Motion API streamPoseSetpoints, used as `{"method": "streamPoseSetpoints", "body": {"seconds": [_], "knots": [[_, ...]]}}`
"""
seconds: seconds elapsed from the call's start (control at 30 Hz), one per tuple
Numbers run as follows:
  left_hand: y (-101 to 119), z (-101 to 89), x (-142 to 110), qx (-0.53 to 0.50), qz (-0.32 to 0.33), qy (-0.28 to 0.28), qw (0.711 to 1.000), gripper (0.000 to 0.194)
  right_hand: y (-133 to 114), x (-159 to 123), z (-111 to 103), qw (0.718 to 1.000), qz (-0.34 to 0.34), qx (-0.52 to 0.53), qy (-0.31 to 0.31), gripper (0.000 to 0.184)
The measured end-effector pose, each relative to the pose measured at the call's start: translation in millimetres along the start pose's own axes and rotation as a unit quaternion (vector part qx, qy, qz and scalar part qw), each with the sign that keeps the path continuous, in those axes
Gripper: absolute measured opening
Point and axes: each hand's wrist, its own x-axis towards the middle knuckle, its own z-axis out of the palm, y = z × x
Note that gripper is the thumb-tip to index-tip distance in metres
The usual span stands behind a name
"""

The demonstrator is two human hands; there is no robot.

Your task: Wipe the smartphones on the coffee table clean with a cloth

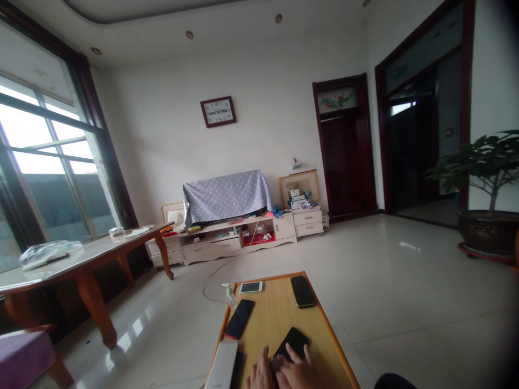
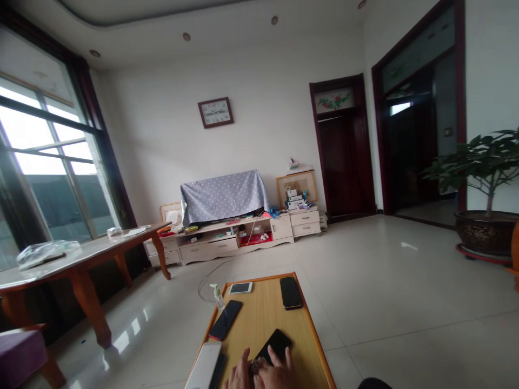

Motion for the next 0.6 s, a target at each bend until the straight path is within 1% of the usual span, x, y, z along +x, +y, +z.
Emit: {"method": "streamPoseSetpoints", "body": {"seconds": [0.07,0.13,0.2,0.27,0.33,0.37,0.47,0.53,0.6], "knots": [[-1.9,3.3,2.4,0.006,-0.015,-0.015,1.0,0.068,-3.0,5.5,0.6,1.0,-0.015,-0.009,0.016,0.045],[-1.0,5.6,2.0,0.023,0.005,-0.006,1.0,0.072,0.9,11.5,-6.7,0.999,-0.013,-0.024,0.036,0.044],[1.1,7.1,0.1,0.042,0.024,0.0,0.999,0.082,10.0,16.6,-18.3,0.997,0.018,-0.035,0.062,0.045],[3.0,7.9,-1.2,0.049,0.026,-0.002,0.998,0.09,21.2,18.8,-29.6,0.992,0.074,-0.045,0.093,0.048],[3.8,8.9,-1.3,0.046,0.025,-0.003,0.999,0.094,31.4,15.9,-36.9,0.984,0.116,-0.059,0.119,0.05],[3.8,9.8,-1.0,0.044,0.026,-0.003,0.999,0.095,35.1,12.2,-38.5,0.982,0.125,-0.066,0.125,0.051],[1.6,14.4,0.1,0.048,0.034,0.005,0.998,0.094,37.7,-6.8,-35.0,0.983,0.11,-0.073,0.124,0.054],[-1.4,18.5,0.2,0.056,0.043,0.023,0.997,0.09,31.4,-21.9,-27.9,0.988,0.082,-0.062,0.112,0.053],[-5.4,21.8,-0.2,0.06,0.055,0.033,0.996,0.083,19.8,-34.0,-20.2,0.994,0.047,-0.037,0.09,0.05]]}}
